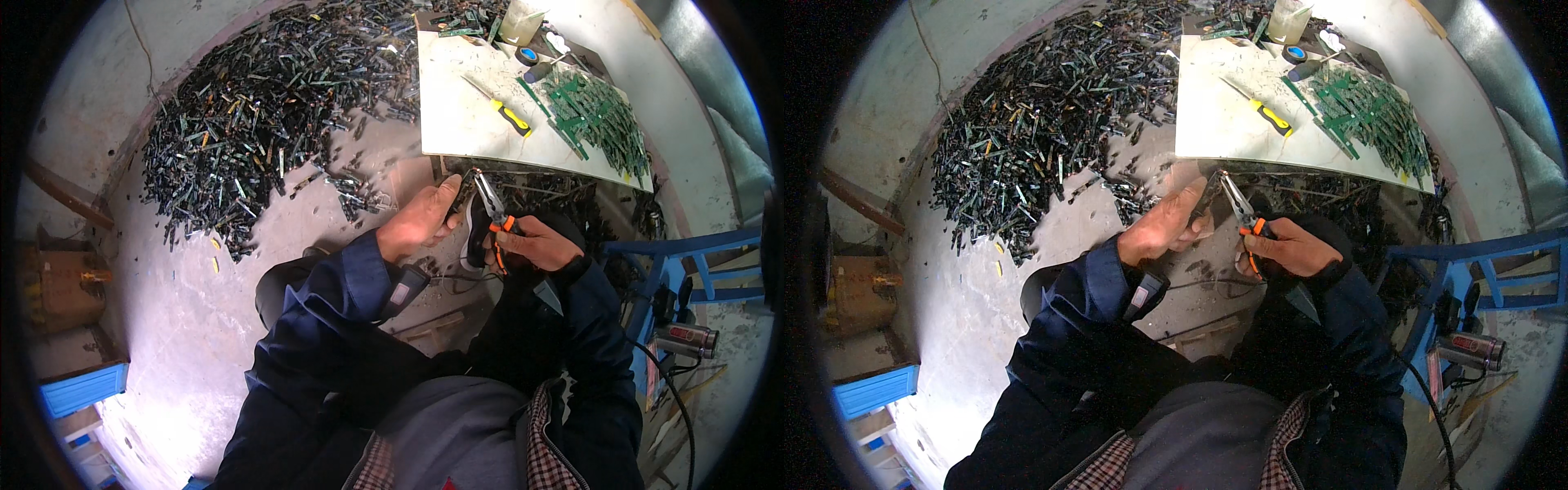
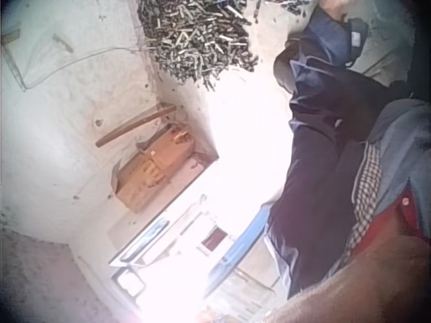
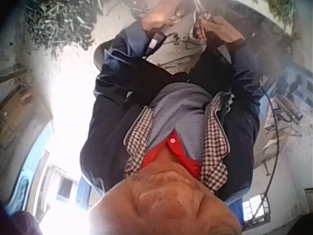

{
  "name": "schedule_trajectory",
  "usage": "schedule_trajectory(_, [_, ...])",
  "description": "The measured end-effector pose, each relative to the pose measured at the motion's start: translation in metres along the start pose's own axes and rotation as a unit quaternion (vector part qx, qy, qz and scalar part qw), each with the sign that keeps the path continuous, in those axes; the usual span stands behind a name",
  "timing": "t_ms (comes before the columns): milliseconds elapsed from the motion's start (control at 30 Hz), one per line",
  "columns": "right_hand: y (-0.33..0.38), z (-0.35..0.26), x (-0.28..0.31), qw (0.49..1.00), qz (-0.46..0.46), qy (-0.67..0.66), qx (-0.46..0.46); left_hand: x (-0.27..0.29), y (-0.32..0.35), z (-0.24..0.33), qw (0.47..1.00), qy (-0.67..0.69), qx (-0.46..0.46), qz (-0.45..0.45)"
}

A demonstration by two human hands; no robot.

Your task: The person sits on the floor and uses pliers to strip components from a green circuit board, dropping the pieces onto a large pile. They then switch to a screwdriver to pry off additional parts from the board.

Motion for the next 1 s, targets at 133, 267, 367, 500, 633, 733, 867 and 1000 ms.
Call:
schedule_trajectory(133, [0.000,-0.007,-0.005,1.000,-0.015,0.018,0.001,0.004,0.002,0.003,0.999,-0.040,-0.030,0.008])
schedule_trajectory(267, [0.001,0.001,0.004,0.998,-0.013,0.042,-0.034,0.001,0.002,0.007,0.996,-0.086,-0.034,0.012])
schedule_trajectory(367, [0.004,0.002,0.004,0.998,-0.008,0.005,-0.059,0.002,0.002,0.008,0.994,-0.097,-0.036,0.020])
schedule_trajectory(500, [0.006,0.001,0.003,0.998,-0.017,0.009,-0.063,0.003,-0.001,-0.001,0.997,-0.070,0.003,0.016])
schedule_trajectory(633, [0.005,0.006,-0.002,0.995,-0.062,-0.007,-0.075,0.003,-0.002,-0.003,0.997,-0.076,0.023,0.014])
schedule_trajectory(733, [0.005,0.011,-0.001,0.995,-0.076,-0.030,-0.060,0.001,0.000,0.018,0.983,-0.170,-0.065,0.030])
schedule_trajectory(867, [0.009,0.008,-0.001,0.995,-0.052,-0.019,-0.078,-0.003,0.005,0.016,0.991,-0.131,-0.017,0.022])
schedule_trajectory(1000, [0.006,0.008,0.003,0.998,-0.019,-0.009,-0.055,0.001,0.002,0.007,0.992,-0.126,-0.014,0.030])
Point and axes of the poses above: each hand's wrist, its own y-axis away from the middle knuckle, its own x-axis out of the back of the hand, z = x × y, the point moved 10 cm from there along -y, towards the middle knuckle, and after that the axes turned 6 degrees about -z, right-handed, at the moved point
